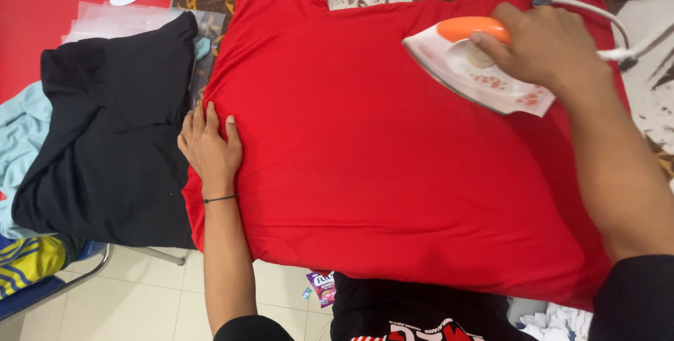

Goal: Ironing a red t-shirt on a flat surface to remove wrinkles and then folding it.

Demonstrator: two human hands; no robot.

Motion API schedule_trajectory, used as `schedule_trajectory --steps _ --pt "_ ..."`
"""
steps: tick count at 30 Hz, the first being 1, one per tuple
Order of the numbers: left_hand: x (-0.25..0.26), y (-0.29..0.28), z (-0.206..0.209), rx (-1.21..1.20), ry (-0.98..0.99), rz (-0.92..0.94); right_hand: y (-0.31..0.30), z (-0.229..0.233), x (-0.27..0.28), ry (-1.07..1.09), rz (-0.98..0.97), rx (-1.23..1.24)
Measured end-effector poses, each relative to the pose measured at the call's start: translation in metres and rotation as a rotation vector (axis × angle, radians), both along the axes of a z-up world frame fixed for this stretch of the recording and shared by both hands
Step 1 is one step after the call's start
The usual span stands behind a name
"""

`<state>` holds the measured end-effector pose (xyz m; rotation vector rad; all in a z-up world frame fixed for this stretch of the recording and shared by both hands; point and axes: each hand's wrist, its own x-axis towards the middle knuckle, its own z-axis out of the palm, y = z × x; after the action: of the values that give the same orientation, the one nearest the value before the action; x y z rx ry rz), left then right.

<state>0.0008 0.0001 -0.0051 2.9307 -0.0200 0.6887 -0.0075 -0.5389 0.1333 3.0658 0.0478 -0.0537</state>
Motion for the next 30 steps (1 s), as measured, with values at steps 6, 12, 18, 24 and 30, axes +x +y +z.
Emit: schedule_trajectory --steps 6,12,18,24,30 --pt "-0.001 -0.001 0.004 0.002 -0.029 -0.019 0.041 -0.002 0.018 0.007 0.116 -0.008" --pt "-0.001 -0.004 0.000 -0.019 -0.019 0.049 0.026 -0.009 -0.001 -0.037 -0.032 -0.037" --pt "-0.002 -0.005 0.001 0.006 -0.017 0.049 -0.067 -0.042 -0.030 -0.184 -0.267 -0.164" --pt "0.000 -0.004 -0.003 0.016 -0.030 0.042 -0.115 -0.057 -0.066 -0.211 -0.284 -0.408" --pt "0.000 -0.004 -0.002 0.038 -0.038 0.043 -0.092 -0.044 -0.067 -0.141 0.044 -0.373"
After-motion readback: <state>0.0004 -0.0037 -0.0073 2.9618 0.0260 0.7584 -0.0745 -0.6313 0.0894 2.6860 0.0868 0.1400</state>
